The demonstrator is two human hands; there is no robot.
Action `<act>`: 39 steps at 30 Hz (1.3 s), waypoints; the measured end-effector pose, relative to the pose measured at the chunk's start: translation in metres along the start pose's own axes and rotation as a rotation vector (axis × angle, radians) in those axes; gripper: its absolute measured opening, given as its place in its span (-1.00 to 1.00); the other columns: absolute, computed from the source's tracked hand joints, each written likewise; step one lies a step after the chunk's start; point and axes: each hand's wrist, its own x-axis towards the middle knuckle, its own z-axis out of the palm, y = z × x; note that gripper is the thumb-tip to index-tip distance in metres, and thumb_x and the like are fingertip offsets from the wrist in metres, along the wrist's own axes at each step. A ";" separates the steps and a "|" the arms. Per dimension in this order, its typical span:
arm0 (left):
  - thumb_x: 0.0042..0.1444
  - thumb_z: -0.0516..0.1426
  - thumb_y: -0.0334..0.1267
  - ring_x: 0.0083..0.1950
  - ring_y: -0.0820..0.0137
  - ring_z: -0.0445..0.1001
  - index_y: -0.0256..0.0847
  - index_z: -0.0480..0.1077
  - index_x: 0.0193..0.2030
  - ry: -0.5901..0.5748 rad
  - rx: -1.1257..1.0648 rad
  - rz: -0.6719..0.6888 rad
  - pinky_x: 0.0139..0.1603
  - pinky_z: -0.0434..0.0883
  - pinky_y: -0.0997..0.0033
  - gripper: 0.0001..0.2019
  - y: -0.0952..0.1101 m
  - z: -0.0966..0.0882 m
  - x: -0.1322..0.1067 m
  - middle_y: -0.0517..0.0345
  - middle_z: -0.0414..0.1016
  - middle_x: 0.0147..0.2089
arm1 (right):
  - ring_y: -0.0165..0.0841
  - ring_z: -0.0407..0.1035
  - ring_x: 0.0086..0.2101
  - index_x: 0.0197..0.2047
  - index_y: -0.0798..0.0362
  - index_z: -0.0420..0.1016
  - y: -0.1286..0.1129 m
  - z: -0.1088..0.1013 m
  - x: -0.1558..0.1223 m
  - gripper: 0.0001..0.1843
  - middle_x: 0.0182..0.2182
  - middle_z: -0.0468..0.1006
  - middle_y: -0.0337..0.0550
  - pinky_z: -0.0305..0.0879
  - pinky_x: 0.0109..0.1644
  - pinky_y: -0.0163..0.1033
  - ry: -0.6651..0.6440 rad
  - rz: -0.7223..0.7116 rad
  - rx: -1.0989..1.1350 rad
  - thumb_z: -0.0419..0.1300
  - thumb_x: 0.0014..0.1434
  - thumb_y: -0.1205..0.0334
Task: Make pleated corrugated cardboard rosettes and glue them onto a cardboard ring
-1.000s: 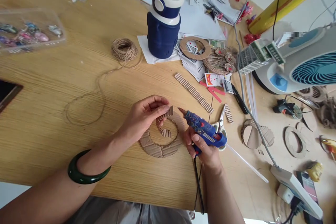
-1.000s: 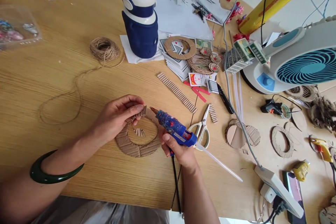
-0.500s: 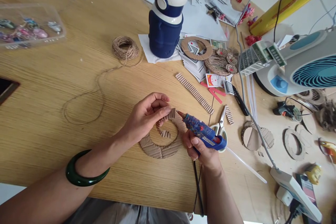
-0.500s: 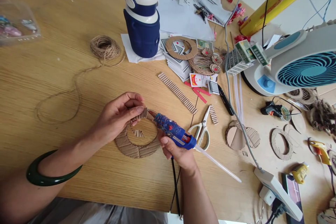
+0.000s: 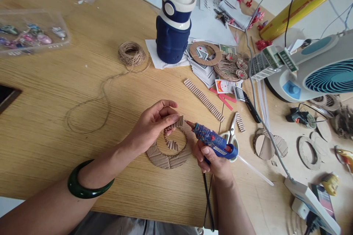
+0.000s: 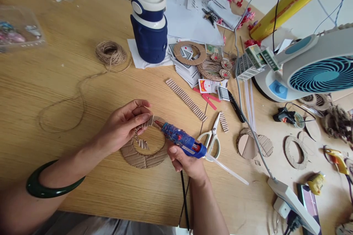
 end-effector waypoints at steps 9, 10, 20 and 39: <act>0.13 0.36 -0.29 -0.49 0.59 0.39 -0.22 0.41 -0.07 -0.009 -0.007 -0.017 -0.54 0.31 0.63 -0.71 0.001 0.000 0.000 0.27 0.52 -0.36 | -0.58 0.06 -0.81 -0.58 0.07 0.37 -0.006 0.004 0.002 -0.45 -0.76 0.25 -0.37 -0.07 -0.77 -0.41 0.090 0.037 -0.095 0.33 0.15 -0.21; 0.13 0.36 -0.28 -0.49 0.59 0.39 -0.22 0.41 -0.07 -0.006 -0.002 -0.019 -0.54 0.31 0.63 -0.71 0.001 0.000 0.000 0.26 0.52 -0.36 | -0.58 0.06 -0.82 -0.59 0.06 0.36 -0.007 0.005 0.002 -0.45 -0.76 0.24 -0.37 -0.08 -0.78 -0.41 0.089 0.042 -0.098 0.34 0.13 -0.21; 0.11 0.37 -0.26 -0.50 0.59 0.38 -0.21 0.41 -0.06 -0.002 0.012 -0.028 -0.55 0.30 0.61 -0.69 0.000 -0.001 -0.001 0.27 0.52 -0.35 | -0.60 0.02 -0.82 -0.60 0.04 0.29 -0.008 0.006 0.003 -0.42 -0.76 0.20 -0.41 -0.05 -0.78 -0.41 0.067 0.046 -0.076 0.36 0.10 -0.23; 0.09 0.38 -0.28 -0.52 0.59 0.38 -0.22 0.42 -0.08 0.017 -0.008 -0.037 -0.56 0.30 0.61 -0.70 0.000 0.000 0.000 0.27 0.51 -0.37 | -0.59 -0.02 -0.85 -0.65 0.02 0.27 -0.006 0.007 0.002 -0.36 -0.81 0.19 -0.41 0.16 -0.78 -0.36 0.175 0.057 -0.128 0.37 0.01 -0.33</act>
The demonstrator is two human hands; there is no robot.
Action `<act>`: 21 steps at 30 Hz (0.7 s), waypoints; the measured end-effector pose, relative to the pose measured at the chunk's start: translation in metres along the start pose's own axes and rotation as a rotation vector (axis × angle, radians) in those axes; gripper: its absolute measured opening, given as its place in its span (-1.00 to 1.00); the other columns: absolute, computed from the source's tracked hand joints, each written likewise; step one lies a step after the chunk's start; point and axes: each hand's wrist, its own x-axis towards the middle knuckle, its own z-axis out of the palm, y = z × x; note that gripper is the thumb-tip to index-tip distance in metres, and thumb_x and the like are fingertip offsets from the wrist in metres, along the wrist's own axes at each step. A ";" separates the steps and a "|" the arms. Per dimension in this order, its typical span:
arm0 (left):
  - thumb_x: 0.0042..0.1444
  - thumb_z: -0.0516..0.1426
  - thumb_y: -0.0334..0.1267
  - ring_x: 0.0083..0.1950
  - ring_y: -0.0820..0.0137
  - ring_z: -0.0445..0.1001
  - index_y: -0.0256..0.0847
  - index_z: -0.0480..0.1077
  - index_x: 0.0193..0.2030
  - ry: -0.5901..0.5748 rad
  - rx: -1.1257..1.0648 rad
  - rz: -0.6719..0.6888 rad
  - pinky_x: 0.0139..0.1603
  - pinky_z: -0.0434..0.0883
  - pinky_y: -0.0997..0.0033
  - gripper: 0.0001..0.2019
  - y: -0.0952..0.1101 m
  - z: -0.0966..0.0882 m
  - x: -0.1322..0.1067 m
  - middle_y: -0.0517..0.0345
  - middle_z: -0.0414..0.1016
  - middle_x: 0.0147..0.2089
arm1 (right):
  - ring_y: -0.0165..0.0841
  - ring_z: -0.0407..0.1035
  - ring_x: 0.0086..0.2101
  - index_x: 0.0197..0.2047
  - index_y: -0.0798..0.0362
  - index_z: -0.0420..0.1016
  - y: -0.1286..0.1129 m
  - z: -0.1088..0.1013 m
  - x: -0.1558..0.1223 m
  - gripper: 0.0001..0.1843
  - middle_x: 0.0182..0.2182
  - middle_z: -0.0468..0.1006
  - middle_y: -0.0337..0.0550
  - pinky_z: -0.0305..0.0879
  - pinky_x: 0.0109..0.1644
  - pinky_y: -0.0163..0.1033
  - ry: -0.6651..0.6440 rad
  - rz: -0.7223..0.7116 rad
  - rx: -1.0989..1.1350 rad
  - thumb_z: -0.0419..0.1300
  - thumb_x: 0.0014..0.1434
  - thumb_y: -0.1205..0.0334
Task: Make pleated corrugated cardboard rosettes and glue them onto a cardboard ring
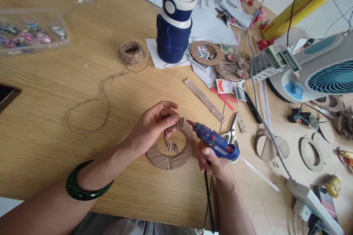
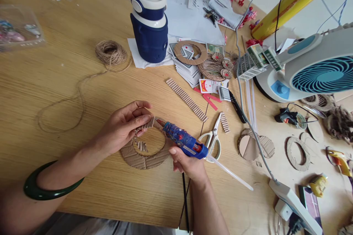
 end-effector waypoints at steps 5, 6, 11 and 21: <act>0.10 0.37 -0.29 -0.51 0.59 0.38 -0.22 0.42 -0.08 0.003 -0.003 0.003 -0.55 0.31 0.61 -0.71 -0.001 -0.001 0.000 0.28 0.51 -0.37 | -0.59 0.00 -0.82 -0.63 0.04 0.29 0.004 -0.001 0.001 -0.40 -0.77 0.24 -0.39 0.16 -0.76 -0.35 0.058 -0.020 0.029 0.39 0.03 -0.26; 0.10 0.37 -0.30 -0.51 0.59 0.38 -0.22 0.42 -0.07 0.000 -0.006 0.005 -0.55 0.31 0.61 -0.71 -0.002 -0.001 0.000 0.28 0.51 -0.36 | -0.58 0.03 -0.82 -0.63 0.04 0.30 0.004 -0.001 0.002 -0.41 -0.77 0.25 -0.38 0.17 -0.74 -0.35 0.063 -0.026 0.030 0.39 0.04 -0.25; 0.13 0.36 -0.32 -0.50 0.59 0.38 -0.22 0.43 -0.06 -0.011 -0.023 0.019 -0.55 0.32 0.62 -0.72 -0.003 -0.004 0.000 0.30 0.49 -0.38 | -0.57 0.09 -0.78 -0.67 0.04 0.26 0.005 0.000 0.005 -0.38 -0.78 0.21 -0.39 0.23 -0.67 -0.36 0.072 -0.025 0.057 0.38 0.07 -0.24; 0.13 0.36 -0.34 -0.48 0.59 0.40 -0.25 0.43 -0.07 0.015 -0.033 0.032 -0.54 0.33 0.65 -0.73 -0.001 -0.002 0.002 0.27 0.51 -0.38 | -0.57 0.05 -0.80 -0.65 0.04 0.31 0.008 -0.003 0.002 -0.41 -0.81 0.16 -0.43 0.25 -0.68 -0.35 0.075 0.002 0.035 0.38 0.08 -0.21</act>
